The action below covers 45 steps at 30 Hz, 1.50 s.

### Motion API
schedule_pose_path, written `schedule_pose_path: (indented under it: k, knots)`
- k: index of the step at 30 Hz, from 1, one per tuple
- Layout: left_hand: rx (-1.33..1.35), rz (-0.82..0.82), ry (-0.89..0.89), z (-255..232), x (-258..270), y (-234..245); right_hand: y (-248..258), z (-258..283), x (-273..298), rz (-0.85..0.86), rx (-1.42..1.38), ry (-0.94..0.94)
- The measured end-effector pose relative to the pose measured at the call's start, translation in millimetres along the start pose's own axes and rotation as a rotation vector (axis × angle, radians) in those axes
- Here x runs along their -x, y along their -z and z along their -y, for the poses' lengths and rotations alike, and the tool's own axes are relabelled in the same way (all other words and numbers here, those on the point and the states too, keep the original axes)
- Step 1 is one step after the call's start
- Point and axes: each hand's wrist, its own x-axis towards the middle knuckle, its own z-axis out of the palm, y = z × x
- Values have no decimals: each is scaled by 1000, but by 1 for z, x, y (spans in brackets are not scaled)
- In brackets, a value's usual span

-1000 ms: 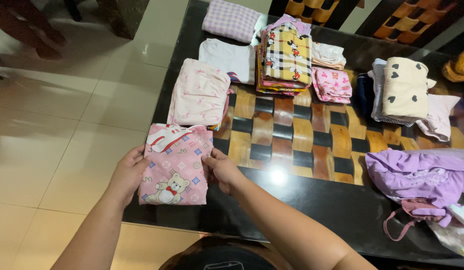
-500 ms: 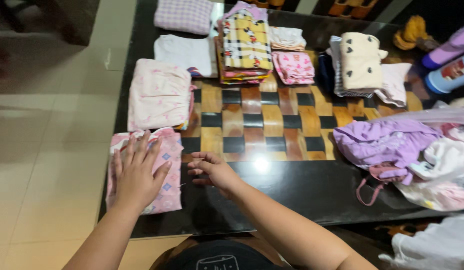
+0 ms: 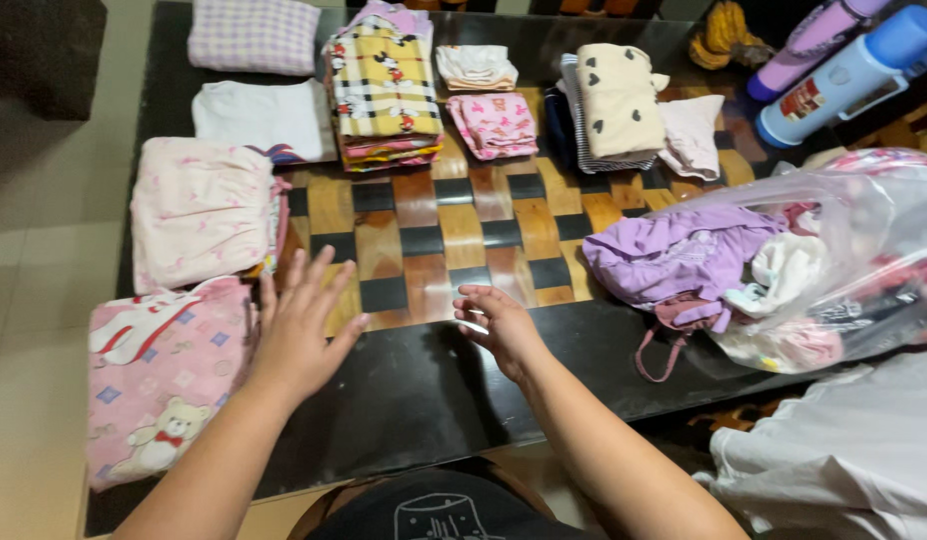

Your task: The person folds items of clothing including a pink patterned garment, a purple garment, and a white garment on a table before placing them in stacks.

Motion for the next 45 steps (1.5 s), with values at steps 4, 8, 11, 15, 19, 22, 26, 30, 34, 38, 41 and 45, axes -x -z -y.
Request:
schedule_pose_path:
  k: [4,8,11,15,19,22,26,30,34,38,41,45]
  knots:
    - [31,126,12,-34,-19,-33,39,26,8,-17,37,50]
    - [85,235,18,-63,-37,-65,89,46,11,-46,55,128]
    - [138,301,40,-81,-52,-83,126,55,7,-110,35,143]
    - [229,366,47,-105,-74,-106,180,50,-8,-124,34,236]
    - [241,403,22,-124,-89,-125,223,55,-12,-370,667,624]
    - [264,457,21,-134,-92,-136,246,75,7,-718,1289,782]
    - [266,493,18,-141,-92,-143,289,89,17,-769,1512,658]
    - [266,536,36,-144,-88,-143,322,74,0,-755,1595,336]
    - [318,522,31,-139,-82,-140,369,108,-41,-793,1071,88]
    - [362,548,152,-130,-79,-135,434,156,-63,-837,662,556]
    - [369,528,212,-119,-72,-133,447,174,-57,-687,179,590]
    - [423,475,242,-107,-65,-138,432,180,-38,-716,43,615]
